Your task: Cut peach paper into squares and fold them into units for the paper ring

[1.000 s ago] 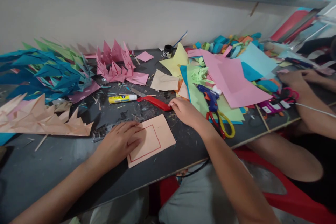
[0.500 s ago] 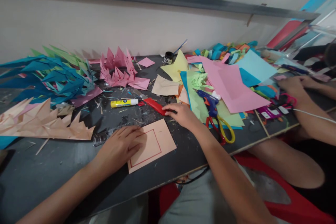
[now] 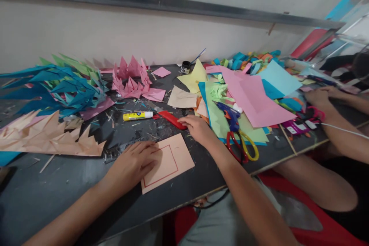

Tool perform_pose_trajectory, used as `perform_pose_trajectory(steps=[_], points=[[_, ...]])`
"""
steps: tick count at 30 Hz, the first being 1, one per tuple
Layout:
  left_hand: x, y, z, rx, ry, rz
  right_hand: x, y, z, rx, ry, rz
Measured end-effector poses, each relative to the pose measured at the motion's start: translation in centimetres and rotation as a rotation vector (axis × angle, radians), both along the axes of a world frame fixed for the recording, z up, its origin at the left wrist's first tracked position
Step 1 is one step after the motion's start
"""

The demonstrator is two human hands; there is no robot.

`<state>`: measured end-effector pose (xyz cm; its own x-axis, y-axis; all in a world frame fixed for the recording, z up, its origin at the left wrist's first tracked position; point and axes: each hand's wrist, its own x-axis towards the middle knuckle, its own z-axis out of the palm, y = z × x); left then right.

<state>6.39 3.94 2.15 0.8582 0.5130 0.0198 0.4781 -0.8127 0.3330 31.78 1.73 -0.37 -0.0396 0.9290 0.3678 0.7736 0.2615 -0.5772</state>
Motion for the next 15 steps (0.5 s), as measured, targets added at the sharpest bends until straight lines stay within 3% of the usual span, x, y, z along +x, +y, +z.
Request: perform_pose_trajectory(steps=[3, 11, 15], points=[[-0.1, 0.0, -0.1, 0.003, -0.003, -0.004, 0.0, -0.2, 0.3, -0.052, 0.030, -0.045], [-0.1, -0.2, -0.2, 0.000, 0.025, 0.011, 1.5, -0.3, 0.5, -0.178, 0.062, -0.004], [-0.1, -0.1, -0.2, -0.018, 0.029, 0.014, 1.7, 0.0, 0.1, -0.162, 0.109, -0.013]])
